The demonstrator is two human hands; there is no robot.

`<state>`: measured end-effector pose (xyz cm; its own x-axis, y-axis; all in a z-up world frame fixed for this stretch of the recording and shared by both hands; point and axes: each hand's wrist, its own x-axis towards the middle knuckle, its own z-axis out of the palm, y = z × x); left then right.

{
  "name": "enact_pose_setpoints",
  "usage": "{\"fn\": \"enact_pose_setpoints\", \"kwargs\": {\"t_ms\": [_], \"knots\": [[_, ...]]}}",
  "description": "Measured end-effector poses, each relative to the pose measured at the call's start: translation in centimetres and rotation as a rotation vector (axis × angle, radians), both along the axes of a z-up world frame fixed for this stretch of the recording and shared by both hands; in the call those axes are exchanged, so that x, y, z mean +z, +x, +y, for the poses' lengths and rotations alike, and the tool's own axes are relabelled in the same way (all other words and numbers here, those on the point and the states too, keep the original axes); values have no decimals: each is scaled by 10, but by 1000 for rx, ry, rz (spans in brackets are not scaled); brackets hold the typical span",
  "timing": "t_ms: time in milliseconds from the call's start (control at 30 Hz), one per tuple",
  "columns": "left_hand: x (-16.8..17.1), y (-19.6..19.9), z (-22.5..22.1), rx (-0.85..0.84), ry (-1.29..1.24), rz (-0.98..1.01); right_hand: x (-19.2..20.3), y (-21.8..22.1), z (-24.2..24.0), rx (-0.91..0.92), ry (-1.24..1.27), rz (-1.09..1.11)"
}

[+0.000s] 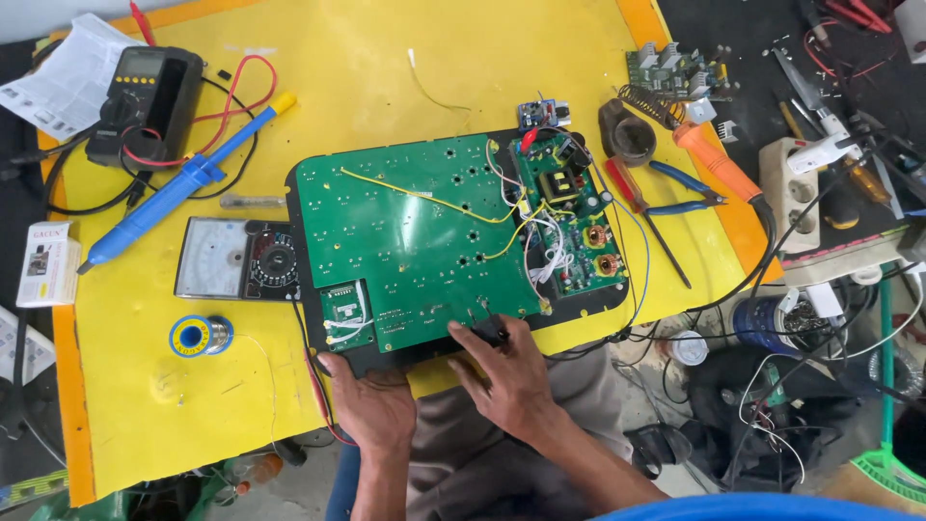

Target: Assembling electronic components by connecting wires to a circuit board and testing connections.

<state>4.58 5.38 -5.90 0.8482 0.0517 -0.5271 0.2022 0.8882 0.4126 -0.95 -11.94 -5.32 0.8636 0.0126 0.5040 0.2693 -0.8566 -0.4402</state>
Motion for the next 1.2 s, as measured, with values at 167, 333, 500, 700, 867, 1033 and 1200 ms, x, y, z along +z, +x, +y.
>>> {"fn": "enact_pose_setpoints", "kwargs": {"t_ms": [167,333,500,700,867,1033,1200], "knots": [[5,18,5,147,101,-55,41,-27,-46,-163,326,-39],[16,28,10,117,187,-22,47,-9,-116,-335,341,-245],[25,37,14,150,234,-76,49,17,-152,-377,542,-94],[32,41,21,142,252,-110,30,-4,-140,-486,306,-109],[41,46,32,168,250,-89,4,-26,-143,-494,362,-150],[49,56,45,166,239,-88,16,-11,-167,-493,471,-40],[50,62,55,150,211,-85,51,51,-173,-327,560,92]]}}
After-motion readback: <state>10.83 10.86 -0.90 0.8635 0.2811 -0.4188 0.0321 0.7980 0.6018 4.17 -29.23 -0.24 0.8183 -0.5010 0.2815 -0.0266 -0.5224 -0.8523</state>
